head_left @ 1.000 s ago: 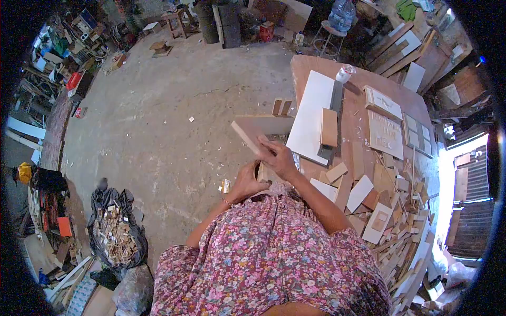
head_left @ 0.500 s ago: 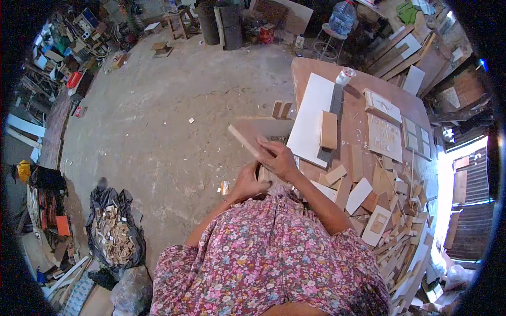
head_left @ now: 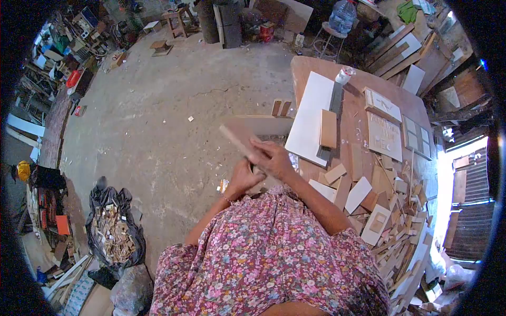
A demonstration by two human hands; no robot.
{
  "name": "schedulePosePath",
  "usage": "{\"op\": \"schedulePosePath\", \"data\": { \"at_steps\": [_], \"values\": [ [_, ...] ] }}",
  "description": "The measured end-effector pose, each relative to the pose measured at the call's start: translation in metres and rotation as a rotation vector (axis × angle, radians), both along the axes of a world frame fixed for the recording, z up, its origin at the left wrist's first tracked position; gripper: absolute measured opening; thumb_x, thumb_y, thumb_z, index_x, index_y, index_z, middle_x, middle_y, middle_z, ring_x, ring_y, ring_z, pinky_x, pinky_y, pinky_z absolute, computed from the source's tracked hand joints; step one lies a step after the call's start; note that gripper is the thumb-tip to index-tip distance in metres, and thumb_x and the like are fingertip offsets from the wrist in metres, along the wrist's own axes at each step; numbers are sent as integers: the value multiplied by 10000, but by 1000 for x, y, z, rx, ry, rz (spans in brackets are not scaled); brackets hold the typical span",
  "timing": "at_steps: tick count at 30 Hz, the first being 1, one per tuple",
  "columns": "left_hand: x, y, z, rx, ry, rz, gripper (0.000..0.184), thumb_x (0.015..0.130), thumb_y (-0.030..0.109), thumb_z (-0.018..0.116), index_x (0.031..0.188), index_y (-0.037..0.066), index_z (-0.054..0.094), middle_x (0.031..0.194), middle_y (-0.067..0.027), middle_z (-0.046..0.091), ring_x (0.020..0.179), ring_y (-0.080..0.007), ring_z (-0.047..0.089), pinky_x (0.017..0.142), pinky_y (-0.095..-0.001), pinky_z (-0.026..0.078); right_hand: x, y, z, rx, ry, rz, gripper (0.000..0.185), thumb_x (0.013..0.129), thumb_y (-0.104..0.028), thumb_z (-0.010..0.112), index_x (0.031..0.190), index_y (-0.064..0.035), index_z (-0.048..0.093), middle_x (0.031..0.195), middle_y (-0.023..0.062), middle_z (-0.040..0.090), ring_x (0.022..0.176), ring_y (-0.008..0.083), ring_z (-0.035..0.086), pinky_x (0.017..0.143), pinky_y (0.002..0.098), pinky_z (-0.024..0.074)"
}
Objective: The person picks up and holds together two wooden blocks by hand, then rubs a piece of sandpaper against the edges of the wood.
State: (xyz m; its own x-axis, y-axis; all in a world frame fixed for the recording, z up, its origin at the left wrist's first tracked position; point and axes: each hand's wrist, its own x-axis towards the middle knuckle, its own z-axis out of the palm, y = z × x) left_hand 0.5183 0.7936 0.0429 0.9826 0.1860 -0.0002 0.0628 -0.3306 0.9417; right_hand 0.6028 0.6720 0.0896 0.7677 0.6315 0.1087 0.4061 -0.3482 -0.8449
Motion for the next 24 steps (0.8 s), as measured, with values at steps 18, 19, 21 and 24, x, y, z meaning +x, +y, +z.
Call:
{"op": "schedulePosePath", "data": {
  "at_steps": [18, 19, 21, 24],
  "values": [
    [-3, 12, -11, -316, -20, 85, 539, 620, 234, 719, 1060, -17, 532, 951, -194, 609, 894, -291, 601, 737, -343, 477, -22, -3, 0, 22, -61, 100, 503, 733, -370, 669, 1166, -130, 580, 1125, 111, 549, 978, 262, 566, 823, 350, 454],
    [-5, 12, -8, -216, 38, 50, 537, 636, 237, 718, 1073, -12, 529, 973, -190, 608, 914, -291, 598, 746, -340, 478, -23, -4, -2, 24, -21, 93, 500, 728, -366, 674, 1165, -139, 581, 1130, 100, 540, 987, 266, 561, 824, 354, 454],
    [2, 8, 12, -2, 37, -67, 584, 602, 248, 725, 1081, -19, 525, 981, -202, 604, 916, -298, 598, 753, -354, 476, -8, -1, -16, 5, -171, 32, 496, 726, -339, 682, 1160, -120, 580, 1080, 107, 571, 953, 250, 576, 813, 349, 459],
    [1, -2, 7, 74, -13, -57, 612, 552, 257, 720, 1063, -27, 537, 968, -219, 604, 896, -314, 602, 778, -359, 468, 18, -1, -25, 70, 156, -70, 547, 697, -423, 689, 1149, -131, 588, 1130, 154, 563, 1017, 294, 553, 876, 363, 433]
  ]
}}
